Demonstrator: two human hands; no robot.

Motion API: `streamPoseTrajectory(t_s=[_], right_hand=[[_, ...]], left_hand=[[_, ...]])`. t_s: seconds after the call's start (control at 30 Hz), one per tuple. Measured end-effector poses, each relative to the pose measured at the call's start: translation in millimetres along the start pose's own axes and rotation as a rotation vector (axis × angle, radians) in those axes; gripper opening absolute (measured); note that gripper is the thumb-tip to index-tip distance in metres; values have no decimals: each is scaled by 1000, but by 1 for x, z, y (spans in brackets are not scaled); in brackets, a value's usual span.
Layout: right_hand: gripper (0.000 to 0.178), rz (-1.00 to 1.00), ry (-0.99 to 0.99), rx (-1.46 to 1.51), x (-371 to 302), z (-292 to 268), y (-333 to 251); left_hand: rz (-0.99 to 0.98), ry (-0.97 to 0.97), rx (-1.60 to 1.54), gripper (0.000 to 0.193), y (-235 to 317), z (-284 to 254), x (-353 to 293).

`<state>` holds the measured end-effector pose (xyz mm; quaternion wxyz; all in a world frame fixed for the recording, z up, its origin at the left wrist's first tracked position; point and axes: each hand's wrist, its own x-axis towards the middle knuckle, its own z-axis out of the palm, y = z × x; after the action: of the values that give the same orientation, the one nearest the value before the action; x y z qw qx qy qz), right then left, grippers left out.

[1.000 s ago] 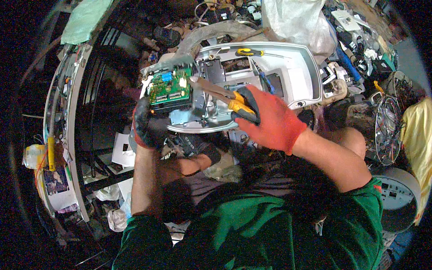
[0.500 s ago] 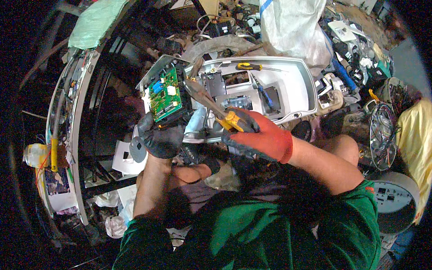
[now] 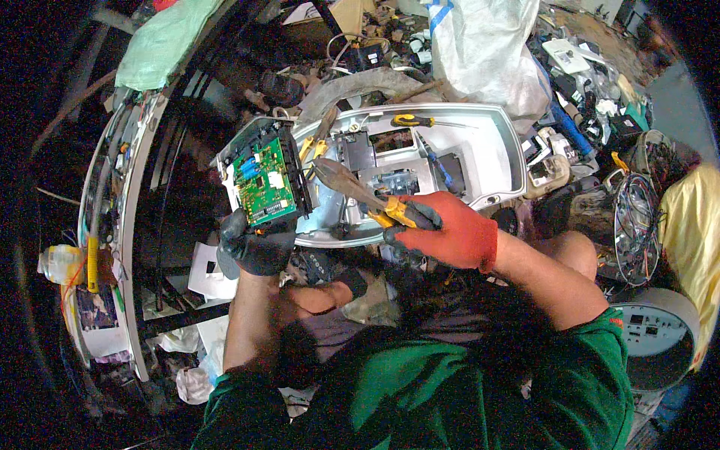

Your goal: The person disassembles an electronic device by using a screwdriver and pliers to remove a circuit board and various plastic components from a housing.

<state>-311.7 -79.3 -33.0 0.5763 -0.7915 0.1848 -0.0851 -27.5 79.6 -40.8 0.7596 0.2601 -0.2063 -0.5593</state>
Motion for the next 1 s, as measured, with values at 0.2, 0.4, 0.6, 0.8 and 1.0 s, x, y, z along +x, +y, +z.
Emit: streamPoseTrajectory(t_s=[0.2,0.4,0.6,0.8,1.0], right_hand=[[63,-49,2,38,-3,-8,-2],[69,-256,302,-261,2,0,7],[67,-346,362,-608,0,2,2],[67,-358,441,-775,0,3,-6],[68,-361,436,-784,0,4,-8]], left_hand=[[9,17,-43,79,1,0,-5],[157,80,230,77,1,2,-7],[123,160,108,64,3,1,-8],[187,143,526,56,2,-4,-14],[73,25,59,57,4,-22,-17]])
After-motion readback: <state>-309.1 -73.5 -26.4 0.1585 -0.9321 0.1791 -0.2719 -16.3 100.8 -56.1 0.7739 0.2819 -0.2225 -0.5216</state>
